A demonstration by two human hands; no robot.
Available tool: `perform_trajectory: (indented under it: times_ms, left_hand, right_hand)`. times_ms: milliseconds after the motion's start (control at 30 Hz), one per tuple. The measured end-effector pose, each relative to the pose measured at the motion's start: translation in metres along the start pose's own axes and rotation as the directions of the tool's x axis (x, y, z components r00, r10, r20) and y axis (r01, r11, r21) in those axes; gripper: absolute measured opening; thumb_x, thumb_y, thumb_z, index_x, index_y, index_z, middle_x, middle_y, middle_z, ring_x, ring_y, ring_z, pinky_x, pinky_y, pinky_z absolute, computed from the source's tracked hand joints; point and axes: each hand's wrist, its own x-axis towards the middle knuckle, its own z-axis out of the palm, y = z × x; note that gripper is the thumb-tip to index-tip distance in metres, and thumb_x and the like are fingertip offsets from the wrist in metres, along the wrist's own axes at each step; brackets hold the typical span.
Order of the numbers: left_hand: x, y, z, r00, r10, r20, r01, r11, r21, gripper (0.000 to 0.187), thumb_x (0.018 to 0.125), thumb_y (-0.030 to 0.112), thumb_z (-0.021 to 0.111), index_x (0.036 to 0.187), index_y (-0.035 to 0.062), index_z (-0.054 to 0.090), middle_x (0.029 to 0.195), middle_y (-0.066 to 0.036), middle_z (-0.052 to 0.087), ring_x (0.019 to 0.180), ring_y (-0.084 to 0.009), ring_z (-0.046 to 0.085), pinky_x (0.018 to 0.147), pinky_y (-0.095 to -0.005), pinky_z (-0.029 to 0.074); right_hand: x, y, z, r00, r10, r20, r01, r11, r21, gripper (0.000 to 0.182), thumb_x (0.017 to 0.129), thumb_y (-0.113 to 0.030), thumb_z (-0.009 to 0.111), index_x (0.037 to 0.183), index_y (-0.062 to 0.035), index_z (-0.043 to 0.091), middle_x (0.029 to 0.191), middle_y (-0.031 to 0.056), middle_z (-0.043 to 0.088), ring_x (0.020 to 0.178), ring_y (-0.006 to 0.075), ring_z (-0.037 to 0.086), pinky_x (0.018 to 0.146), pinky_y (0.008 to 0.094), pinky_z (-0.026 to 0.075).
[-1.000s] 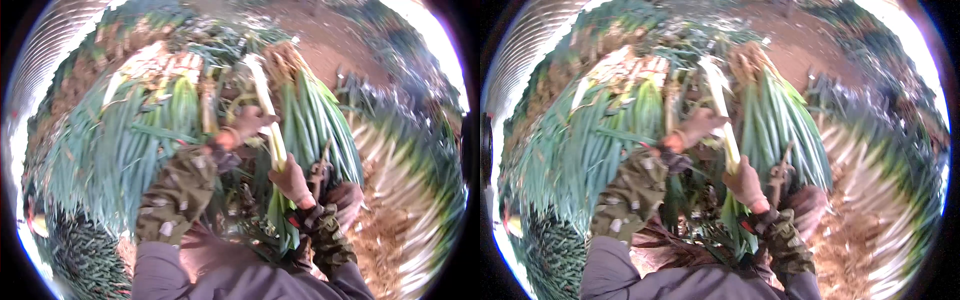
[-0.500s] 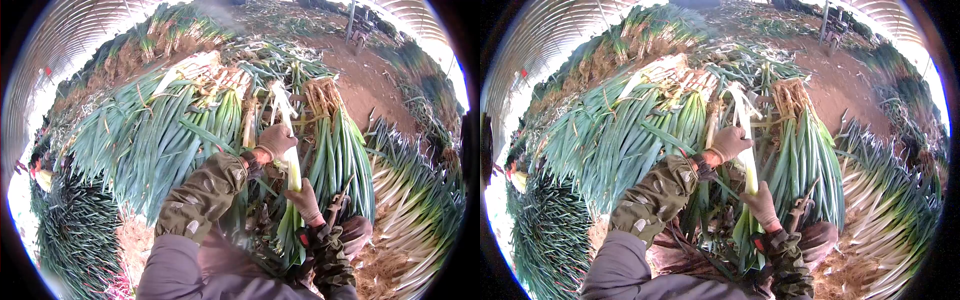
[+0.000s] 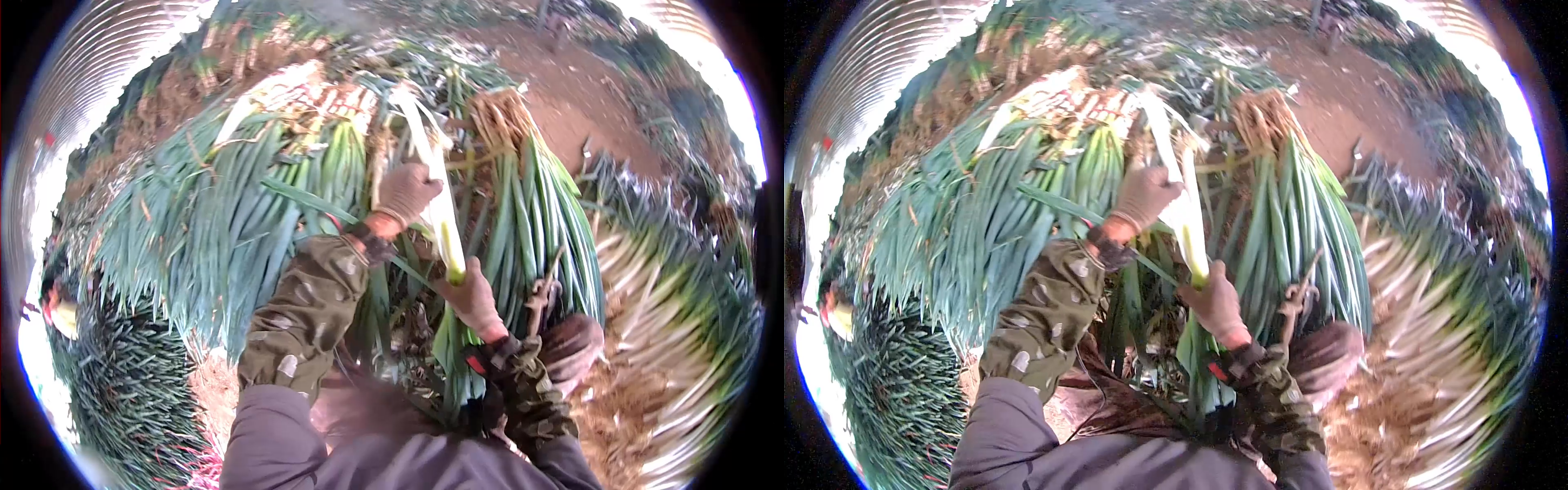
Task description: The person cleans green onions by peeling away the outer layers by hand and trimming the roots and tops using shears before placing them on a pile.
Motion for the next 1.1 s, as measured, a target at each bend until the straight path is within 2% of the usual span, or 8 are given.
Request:
perform_trajectory:
  times_ms: [167,300,567,633,733,867,900,1100]
  left_hand:
    - [-0.003,0.016,-0.005,0.999,0.036,0.020,-0.038,0.989,0.142,0.029,0.087,0.030,0.068,0.075,0.0029,0.069,0.071,-0.015,0.069,0.058,-0.0282,0.065,0.061,-0.0432,0.052]
    - [-0.004,0.009,-0.003,0.889,-0.333,0.315,0.450,0.510,-0.733,0.020,0.092,0.013,0.069,0.096,-0.0061,0.072,0.081,-0.008,0.073,0.065,-0.0155,0.069,0.059,-0.0298,0.057]
    - [0.041,-0.026,-0.045,0.977,-0.187,0.107,0.160,0.295,-0.942,0.015,0.084,0.007,0.072,0.098,0.0010,0.070,0.095,-0.014,0.072,0.087,-0.0218,0.070,0.074,-0.0356,0.058]
    - [0.120,-0.116,-0.065,0.959,0.151,-0.241,-0.267,0.767,-0.583,0.022,0.087,0.013,0.071,0.106,0.0020,0.068,0.101,-0.012,0.071,0.091,-0.0221,0.070,0.075,-0.0339,0.058]
    - [0.181,-0.136,-0.188,0.884,0.263,-0.386,-0.026,0.853,0.521,0.028,0.087,0.010,0.069,0.114,0.0018,0.066,0.102,-0.014,0.073,0.093,-0.0251,0.071,0.079,-0.0351,0.058]
    - [0.179,-0.093,-0.312,0.878,0.013,-0.478,0.130,0.956,0.263,0.035,0.089,0.016,0.064,0.121,0.0030,0.064,0.105,-0.016,0.074,0.095,-0.0299,0.072,0.083,-0.0393,0.059]
    - [0.158,-0.059,-0.320,0.876,-0.191,-0.443,0.161,0.981,-0.106,0.037,0.091,0.027,0.062,0.121,0.0045,0.065,0.108,-0.016,0.073,0.095,-0.0316,0.072,0.082,-0.0424,0.060]
    - [0.076,-0.058,-0.118,0.851,-0.044,0.523,-0.063,0.981,0.184,0.044,0.095,0.044,0.059,0.118,0.0073,0.066,0.104,-0.012,0.071,0.091,-0.0286,0.069,0.079,-0.0435,0.059]
  right_hand:
    - [0.002,-0.005,0.013,0.998,0.022,-0.064,-0.028,0.995,-0.099,0.064,0.080,-0.037,0.083,0.110,-0.0007,0.040,0.091,0.0259,0.070,0.089,0.0472,0.069,0.077,0.0504,0.056]
    - [0.004,0.000,0.001,1.000,0.006,-0.031,-0.007,1.000,-0.027,0.068,0.079,-0.040,0.085,0.110,0.0001,0.040,0.093,0.0270,0.069,0.091,0.0461,0.069,0.078,0.0499,0.056]
    - [0.009,0.049,-0.015,0.958,-0.276,0.079,0.215,0.871,0.441,0.074,0.075,-0.050,0.090,0.103,0.0017,0.045,0.093,0.0092,0.056,0.086,0.0135,0.053,0.073,0.0318,0.051]
    - [0.002,0.037,-0.022,0.978,-0.168,0.124,0.116,0.932,0.345,0.066,0.076,-0.041,0.090,0.102,0.0020,0.047,0.090,0.0108,0.058,0.085,0.0149,0.055,0.073,0.0334,0.051]
    - [-0.002,0.044,-0.022,0.988,-0.147,0.052,0.133,0.967,0.217,0.053,0.079,-0.026,0.087,0.101,0.0033,0.049,0.088,0.0146,0.062,0.084,0.0184,0.059,0.072,0.0375,0.053]
    - [-0.005,0.063,-0.029,0.998,-0.055,-0.007,0.053,0.907,0.418,0.044,0.083,-0.015,0.079,0.110,0.0036,0.050,0.094,0.0104,0.062,0.084,0.0180,0.059,0.072,0.0334,0.054]
    - [-0.005,0.070,-0.035,1.000,-0.022,-0.019,0.028,0.903,0.429,0.043,0.083,-0.013,0.078,0.111,0.0035,0.050,0.095,0.0092,0.062,0.084,0.0170,0.059,0.071,0.0321,0.053]
    - [-0.001,0.062,-0.054,0.996,-0.015,-0.090,0.070,0.761,0.645,0.042,0.084,-0.009,0.078,0.118,0.0033,0.056,0.095,0.0019,0.063,0.081,0.0101,0.058,0.071,0.0272,0.053]
